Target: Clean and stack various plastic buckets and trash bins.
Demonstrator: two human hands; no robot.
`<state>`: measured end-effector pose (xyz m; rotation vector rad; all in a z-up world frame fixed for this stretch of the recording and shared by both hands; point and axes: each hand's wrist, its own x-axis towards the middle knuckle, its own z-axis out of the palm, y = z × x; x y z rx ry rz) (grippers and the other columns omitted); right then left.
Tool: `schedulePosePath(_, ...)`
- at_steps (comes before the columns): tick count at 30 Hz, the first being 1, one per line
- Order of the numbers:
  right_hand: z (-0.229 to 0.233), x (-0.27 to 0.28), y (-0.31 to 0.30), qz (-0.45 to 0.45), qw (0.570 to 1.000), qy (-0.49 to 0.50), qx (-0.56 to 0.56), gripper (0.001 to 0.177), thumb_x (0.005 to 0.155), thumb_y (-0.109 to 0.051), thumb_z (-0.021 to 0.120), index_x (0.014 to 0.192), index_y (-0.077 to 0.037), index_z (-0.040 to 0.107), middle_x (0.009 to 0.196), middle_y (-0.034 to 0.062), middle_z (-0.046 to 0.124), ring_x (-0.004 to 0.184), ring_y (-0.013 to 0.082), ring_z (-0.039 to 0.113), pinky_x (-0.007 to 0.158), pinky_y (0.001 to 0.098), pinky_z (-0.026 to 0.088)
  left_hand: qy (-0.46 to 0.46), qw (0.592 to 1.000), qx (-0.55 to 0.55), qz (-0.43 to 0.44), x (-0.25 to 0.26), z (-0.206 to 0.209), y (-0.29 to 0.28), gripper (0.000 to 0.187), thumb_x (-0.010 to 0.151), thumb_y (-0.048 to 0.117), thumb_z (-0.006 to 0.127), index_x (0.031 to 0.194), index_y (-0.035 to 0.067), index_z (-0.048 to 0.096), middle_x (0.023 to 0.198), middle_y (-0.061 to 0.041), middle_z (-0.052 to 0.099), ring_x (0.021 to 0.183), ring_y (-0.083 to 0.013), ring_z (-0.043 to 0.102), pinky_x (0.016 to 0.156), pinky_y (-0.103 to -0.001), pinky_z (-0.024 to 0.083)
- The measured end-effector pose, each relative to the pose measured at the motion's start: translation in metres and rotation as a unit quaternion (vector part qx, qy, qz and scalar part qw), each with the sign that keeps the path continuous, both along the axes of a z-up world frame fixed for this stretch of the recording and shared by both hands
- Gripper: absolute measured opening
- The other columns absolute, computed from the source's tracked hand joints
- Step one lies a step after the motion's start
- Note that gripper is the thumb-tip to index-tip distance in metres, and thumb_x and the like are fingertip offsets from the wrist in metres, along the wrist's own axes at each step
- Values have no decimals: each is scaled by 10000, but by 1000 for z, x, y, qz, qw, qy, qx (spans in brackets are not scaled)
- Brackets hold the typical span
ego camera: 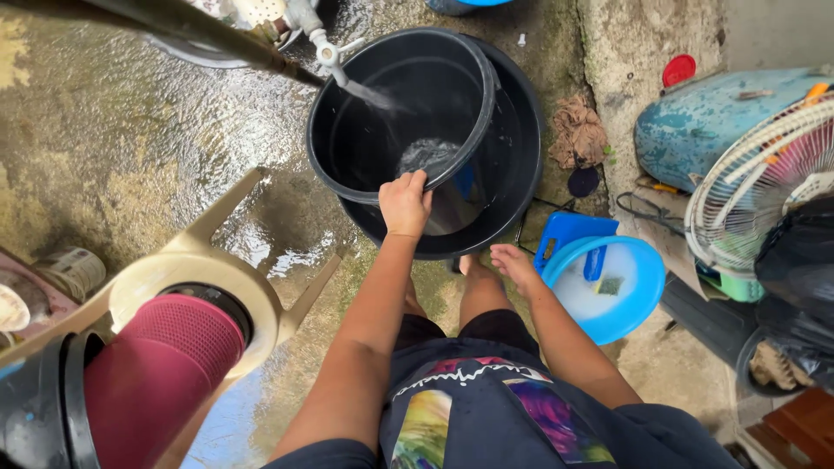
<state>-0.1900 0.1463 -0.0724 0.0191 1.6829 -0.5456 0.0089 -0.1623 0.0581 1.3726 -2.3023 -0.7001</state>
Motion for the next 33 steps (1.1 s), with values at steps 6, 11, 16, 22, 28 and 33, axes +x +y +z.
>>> schedulePosePath(6, -4, -40, 0, -41, 999, -20, -21, 389, 1008, -315, 568, 1353, -141, 617, 1221, 69, 691, 1036, 182, 661, 806, 340, 490, 32, 986, 77, 143, -4, 55, 12, 253, 814, 290, 799, 965, 123, 683, 803, -72, 681, 784, -314, 669, 686, -448, 482)
schedulePosePath(11, 30, -99, 7, -203, 978, -42, 3, 554, 1035, -518, 430, 1452, -159, 486, 1417, 110, 562, 1087, 280, 637, 897, 430, 506, 106, 920, 180, 331, 25, 84, 60, 332, 889, 386, 786, 912, 73, 677, 733, -131, 645, 694, -296, 607, 639, -414, 475)
schedulePosePath(16, 87, -174, 11, -260, 941, -161, -143, 657, 974, -616, 395, 1512, -241, 440, 1585, 83, 464, 1232, 292, 542, 1068, 493, 403, 371, 795, 270, 398, 59, 74, 156, 307, 994, 325, 716, 934, 28, 668, 787, -28, 594, 731, -125, 496, 667, -329, 441)
schedulePosePath(22, 76, -225, -14, -157, 908, -277, -271, 682, 948, -578, 514, 1541, -246, 453, 1572, 6, 488, 1405, 265, 477, 1223, 513, 299, 587, 607, 313, 434, 65, 106, 218, 280, 951, 291, 685, 1078, 43, 706, 967, -19, 724, 859, -129, 640, 815, -295, 512)
schedulePosePath(28, 126, -174, -114, -61, 908, -281, -303, 705, 918, -600, 478, 1523, -239, 480, 1555, 14, 514, 1414, 281, 479, 1208, 534, 314, 655, 523, 252, 485, 88, 112, 252, 356, 953, 295, 692, 1174, 16, 670, 1052, -92, 717, 923, -207, 662, 863, -384, 528)
schedulePosePath(33, 310, -58, -145, -21, 903, -268, -335, 729, 892, -619, 449, 1508, -233, 503, 1541, 20, 536, 1421, 294, 480, 1196, 551, 327, 734, 393, 252, 493, 113, 94, 287, 452, 945, 351, 653, 1262, 31, 616, 1214, -143, 702, 1099, -305, 671, 995, -478, 529)
